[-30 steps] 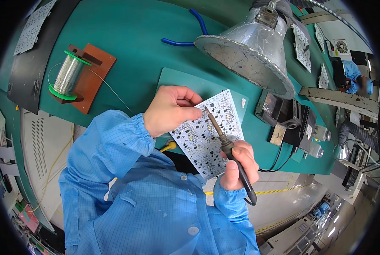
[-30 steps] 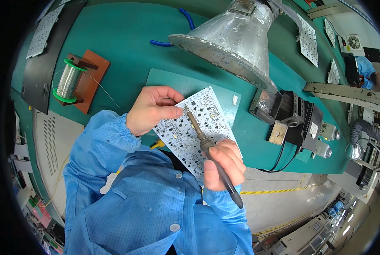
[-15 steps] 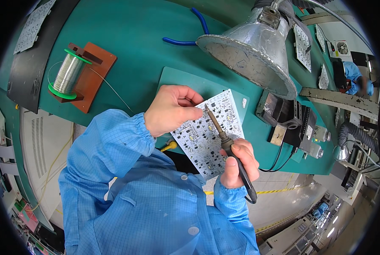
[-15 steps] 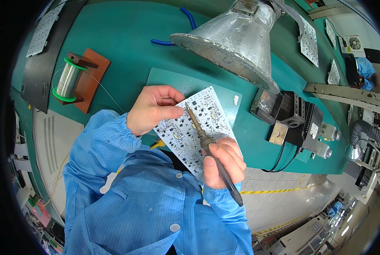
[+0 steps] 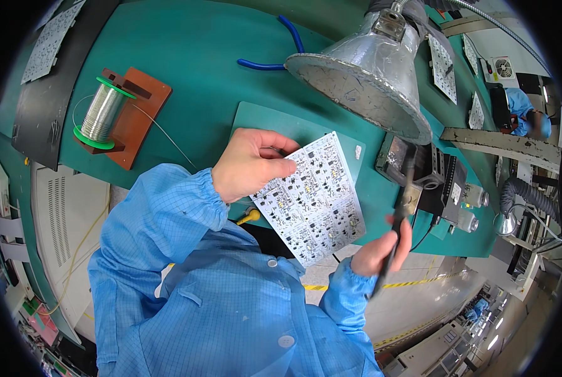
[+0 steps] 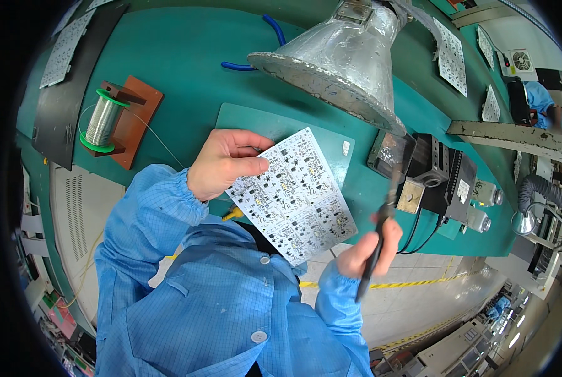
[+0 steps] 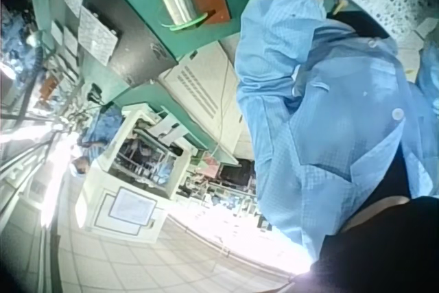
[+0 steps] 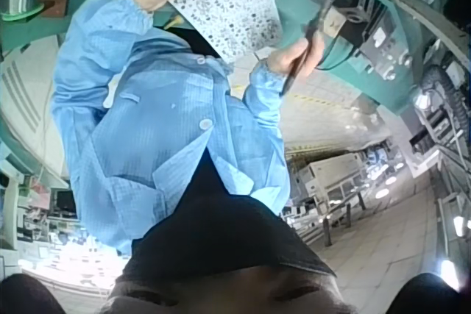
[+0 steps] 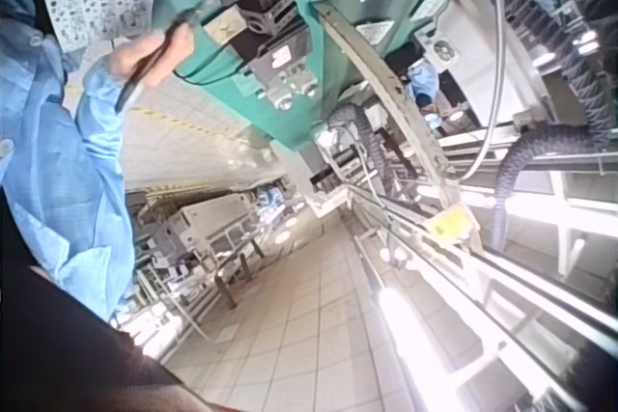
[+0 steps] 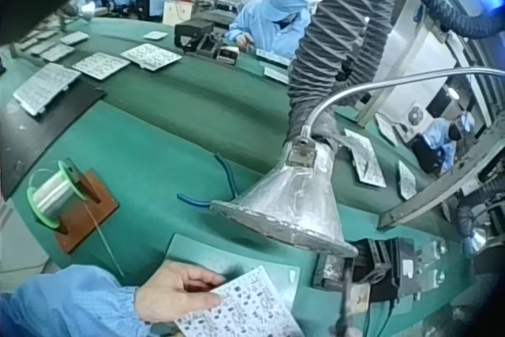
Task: Perform manual soldering and assembly of electronic components onto circuit boards at an industrial workbench.
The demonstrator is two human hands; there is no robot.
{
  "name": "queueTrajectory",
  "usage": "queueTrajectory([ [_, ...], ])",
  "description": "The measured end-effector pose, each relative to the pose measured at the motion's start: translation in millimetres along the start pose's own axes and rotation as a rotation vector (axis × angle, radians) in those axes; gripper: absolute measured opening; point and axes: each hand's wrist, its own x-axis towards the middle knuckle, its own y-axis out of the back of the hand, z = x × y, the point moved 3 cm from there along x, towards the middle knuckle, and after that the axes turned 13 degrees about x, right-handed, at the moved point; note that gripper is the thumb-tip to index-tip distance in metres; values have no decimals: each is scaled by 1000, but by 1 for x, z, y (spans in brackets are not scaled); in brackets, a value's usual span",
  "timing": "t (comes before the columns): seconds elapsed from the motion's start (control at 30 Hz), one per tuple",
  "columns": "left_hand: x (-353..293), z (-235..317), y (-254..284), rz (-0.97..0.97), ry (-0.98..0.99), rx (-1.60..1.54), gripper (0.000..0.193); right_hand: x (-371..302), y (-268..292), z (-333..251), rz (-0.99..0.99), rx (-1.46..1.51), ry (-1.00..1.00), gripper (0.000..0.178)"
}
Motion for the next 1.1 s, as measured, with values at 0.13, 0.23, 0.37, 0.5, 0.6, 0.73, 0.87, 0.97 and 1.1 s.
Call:
queueTrajectory([
  [0.13,-13,10,-3,-42,-50,-24,33,5,10,25,-223,-132,-228,37],
  [0.23,-34,32,-13,-85,-292,39,30,3,19,3,-242,164,-305,41],
  [0.37,-74,77,-23,-51,-590,157,18,23,31,-35,-433,254,-196,51],
  [0.5,-85,94,-30,-35,-966,343,26,40,25,-61,-298,100,112,28],
  [0.6,-84,97,-26,218,-1149,675,33,38,26,-62,-172,29,305,27],
  [0.73,-84,90,-23,203,-1151,696,34,36,30,-66,-219,-14,390,22],
  [0.87,-84,86,-21,198,-1125,674,36,39,28,-73,-230,-56,388,23],
  [0.97,-83,81,-20,257,-1062,619,40,39,29,-73,-241,-62,398,23],
  [1.1,-84,80,-15,296,-1001,536,49,38,27,-72,-248,-53,396,23],
])
